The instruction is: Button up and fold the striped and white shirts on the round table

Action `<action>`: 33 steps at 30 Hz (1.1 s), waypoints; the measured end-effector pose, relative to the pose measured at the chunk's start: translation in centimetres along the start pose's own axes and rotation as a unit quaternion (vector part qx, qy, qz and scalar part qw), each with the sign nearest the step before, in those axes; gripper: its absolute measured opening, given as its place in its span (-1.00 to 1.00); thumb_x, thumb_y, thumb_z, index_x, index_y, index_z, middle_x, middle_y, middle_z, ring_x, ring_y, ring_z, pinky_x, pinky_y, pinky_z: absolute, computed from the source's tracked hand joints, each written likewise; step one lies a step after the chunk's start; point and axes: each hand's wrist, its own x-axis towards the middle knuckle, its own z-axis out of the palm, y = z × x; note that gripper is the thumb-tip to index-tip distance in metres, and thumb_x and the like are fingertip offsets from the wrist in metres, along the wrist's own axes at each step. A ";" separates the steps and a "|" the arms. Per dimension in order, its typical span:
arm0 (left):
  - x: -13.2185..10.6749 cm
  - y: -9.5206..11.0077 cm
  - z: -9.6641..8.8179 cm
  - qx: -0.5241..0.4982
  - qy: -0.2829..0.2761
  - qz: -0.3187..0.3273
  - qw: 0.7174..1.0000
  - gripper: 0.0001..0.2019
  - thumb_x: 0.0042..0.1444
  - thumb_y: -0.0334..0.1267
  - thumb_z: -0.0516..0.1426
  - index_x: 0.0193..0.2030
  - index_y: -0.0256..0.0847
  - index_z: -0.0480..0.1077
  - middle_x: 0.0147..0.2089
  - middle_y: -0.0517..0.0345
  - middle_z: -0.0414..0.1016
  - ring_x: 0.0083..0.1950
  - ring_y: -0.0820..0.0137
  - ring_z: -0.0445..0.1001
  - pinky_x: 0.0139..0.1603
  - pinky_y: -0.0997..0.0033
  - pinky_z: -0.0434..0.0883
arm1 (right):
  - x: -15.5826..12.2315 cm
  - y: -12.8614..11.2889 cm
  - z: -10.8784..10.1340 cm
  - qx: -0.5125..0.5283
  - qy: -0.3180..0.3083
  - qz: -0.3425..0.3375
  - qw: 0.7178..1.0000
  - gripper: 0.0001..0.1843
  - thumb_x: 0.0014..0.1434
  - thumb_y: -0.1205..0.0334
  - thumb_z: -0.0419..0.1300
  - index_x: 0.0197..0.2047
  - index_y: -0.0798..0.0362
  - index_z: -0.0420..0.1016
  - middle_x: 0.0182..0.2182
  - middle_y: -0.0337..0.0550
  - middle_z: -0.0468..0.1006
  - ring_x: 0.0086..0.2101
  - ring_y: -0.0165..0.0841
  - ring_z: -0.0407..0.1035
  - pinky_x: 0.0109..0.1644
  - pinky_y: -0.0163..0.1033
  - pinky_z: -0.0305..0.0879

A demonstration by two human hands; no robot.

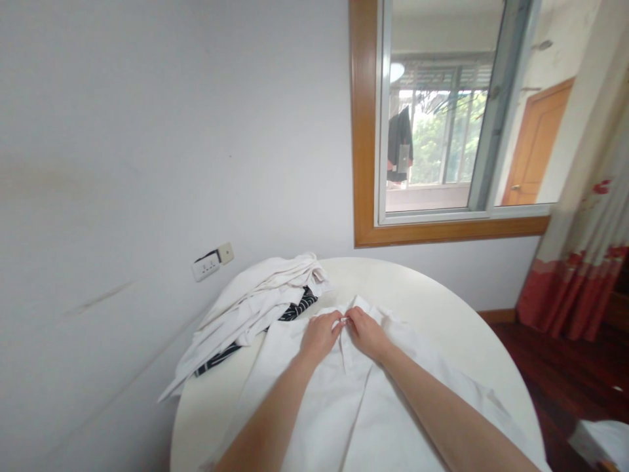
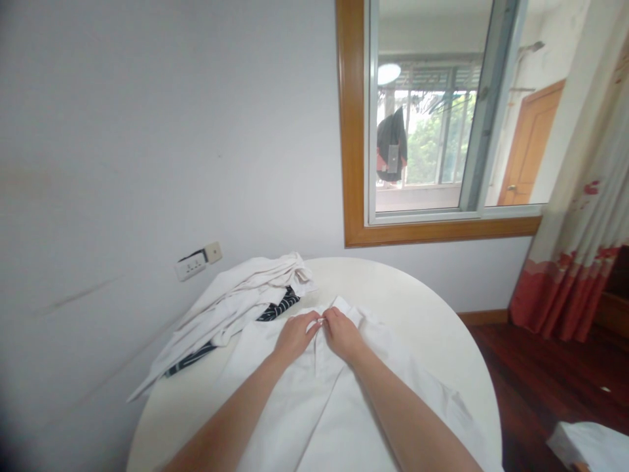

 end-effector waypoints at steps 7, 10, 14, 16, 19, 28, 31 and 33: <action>-0.4 0.8 -0.4 0.051 0.002 0.006 0.999 -0.78 0.28 -0.13 -0.06 -0.12 -0.08 0.36 -0.20 0.15 0.53 -0.10 0.32 0.46 -0.15 0.37 0.24 | -0.3 0.1 -0.1 0.006 -0.025 0.022 0.999 -0.79 0.26 0.37 -0.09 -0.11 0.10 0.32 -0.20 -0.06 0.43 -0.14 -0.34 0.33 -0.05 -0.30 0.18; -0.4 1.0 -0.4 0.067 0.001 0.005 0.998 -0.75 0.29 -0.11 -0.09 -0.14 -0.08 0.37 -0.22 0.16 0.53 -0.13 0.32 0.47 -0.16 0.38 0.24 | -0.3 -0.1 -0.3 0.008 -0.033 0.029 0.999 -0.77 0.25 0.37 -0.09 -0.10 0.09 0.32 -0.18 -0.06 0.44 -0.13 -0.34 0.33 -0.05 -0.30 0.17; -0.5 1.3 -0.7 0.077 0.003 0.002 0.997 -0.71 0.30 -0.09 -0.12 -0.14 -0.09 0.38 -0.24 0.15 0.53 -0.16 0.32 0.47 -0.17 0.39 0.24 | -0.5 -0.5 -0.8 -0.002 -0.040 0.036 0.999 -0.73 0.24 0.37 -0.09 -0.05 0.08 0.33 -0.17 -0.06 0.45 -0.11 -0.34 0.34 -0.04 -0.31 0.16; -0.5 1.4 -0.8 0.080 0.006 0.005 0.997 -0.71 0.30 -0.10 -0.12 -0.14 -0.09 0.38 -0.24 0.15 0.53 -0.17 0.32 0.47 -0.18 0.39 0.24 | -0.6 -0.7 -1.0 -0.015 -0.040 0.035 0.998 -0.71 0.24 0.35 -0.08 -0.01 0.06 0.33 -0.18 -0.07 0.46 -0.12 -0.34 0.34 -0.06 -0.31 0.16; -0.6 1.5 -1.0 0.084 0.009 0.012 0.996 -0.71 0.31 -0.12 -0.13 -0.17 -0.10 0.37 -0.25 0.16 0.53 -0.18 0.32 0.48 -0.19 0.39 0.25 | -0.7 -1.0 -1.2 -0.029 -0.042 0.037 0.998 -0.71 0.25 0.33 -0.06 -0.01 0.02 0.35 -0.21 -0.09 0.46 -0.16 -0.34 0.36 -0.10 -0.32 0.17; -0.5 1.8 -0.9 0.093 0.006 -0.035 0.995 -0.77 0.28 -0.11 -0.05 -0.16 -0.15 0.33 -0.25 0.08 0.53 -0.19 0.26 0.50 -0.18 0.34 0.27 | -0.4 -0.9 -1.1 -0.041 -0.045 0.038 0.997 -0.86 0.22 0.33 -0.03 -0.23 0.07 0.33 -0.31 -0.10 0.47 -0.25 -0.34 0.35 -0.20 -0.32 0.13; -0.4 1.8 -0.9 0.092 -0.008 -0.041 0.995 -0.77 0.27 -0.11 -0.04 -0.15 -0.16 0.33 -0.24 0.08 0.54 -0.17 0.26 0.50 -0.18 0.34 0.28 | -0.3 -0.8 -1.1 -0.034 -0.047 0.045 0.997 -0.89 0.18 0.33 -0.01 -0.24 0.08 0.32 -0.31 -0.09 0.47 -0.26 -0.34 0.35 -0.21 -0.32 0.11; -0.4 1.7 -0.9 0.095 -0.009 -0.035 0.995 -0.76 0.28 -0.10 -0.06 -0.16 -0.16 0.33 -0.24 0.08 0.54 -0.17 0.27 0.50 -0.17 0.34 0.28 | -0.3 -0.7 -1.2 -0.029 -0.046 0.047 0.997 -0.89 0.16 0.33 0.01 -0.24 0.09 0.32 -0.31 -0.09 0.47 -0.27 -0.34 0.35 -0.22 -0.32 0.10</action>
